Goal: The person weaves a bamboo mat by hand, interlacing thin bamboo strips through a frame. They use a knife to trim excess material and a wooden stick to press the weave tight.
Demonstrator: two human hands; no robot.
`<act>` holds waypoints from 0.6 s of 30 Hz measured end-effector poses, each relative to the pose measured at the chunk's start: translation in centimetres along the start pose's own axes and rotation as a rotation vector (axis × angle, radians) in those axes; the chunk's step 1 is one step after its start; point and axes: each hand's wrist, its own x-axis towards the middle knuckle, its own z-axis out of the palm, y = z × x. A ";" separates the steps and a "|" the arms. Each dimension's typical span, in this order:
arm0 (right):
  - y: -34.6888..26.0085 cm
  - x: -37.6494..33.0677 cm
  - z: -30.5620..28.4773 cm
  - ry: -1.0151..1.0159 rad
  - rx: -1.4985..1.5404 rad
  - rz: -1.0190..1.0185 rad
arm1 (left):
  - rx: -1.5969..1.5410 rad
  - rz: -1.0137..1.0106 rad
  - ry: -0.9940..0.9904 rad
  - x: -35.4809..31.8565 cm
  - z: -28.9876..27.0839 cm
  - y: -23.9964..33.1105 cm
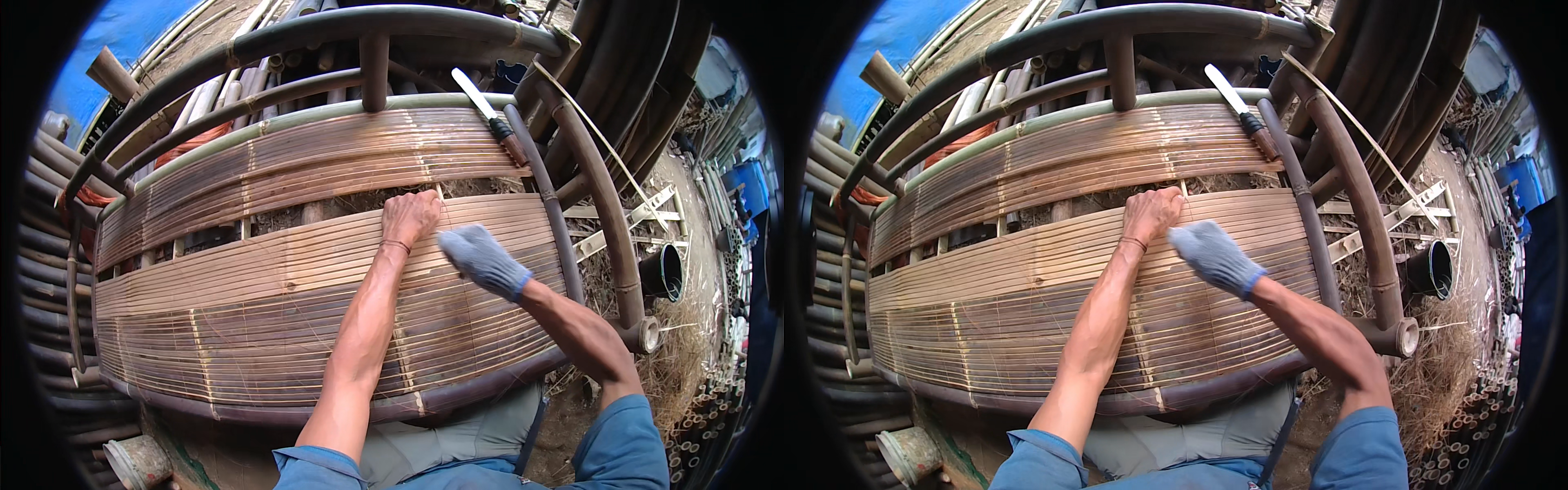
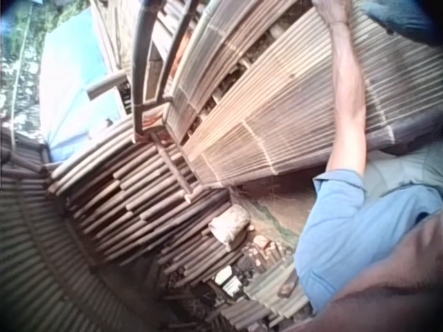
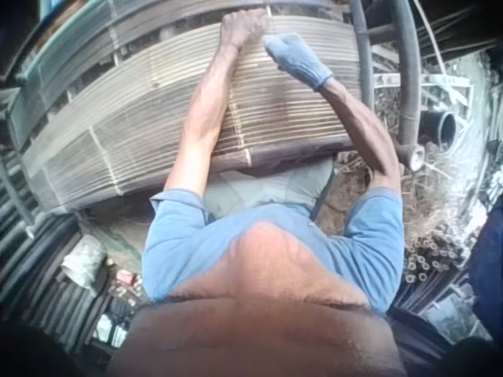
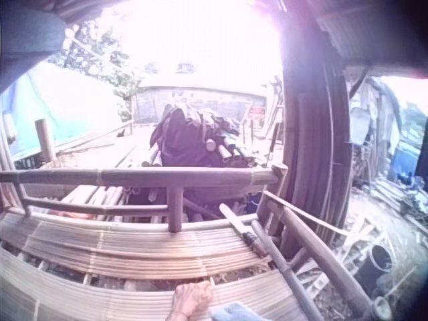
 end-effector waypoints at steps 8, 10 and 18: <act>3.6 -9.0 0.3 0.083 -0.314 0.266 | 0.059 0.012 0.065 -0.2 0.2 -1.5; 3.3 -10.3 1.0 0.153 -0.276 0.497 | 0.066 -0.029 0.033 -0.7 -0.3 -0.7; 1.0 -11.5 3.7 0.474 -0.493 0.324 | 0.328 0.081 0.061 -6.5 0.0 -2.4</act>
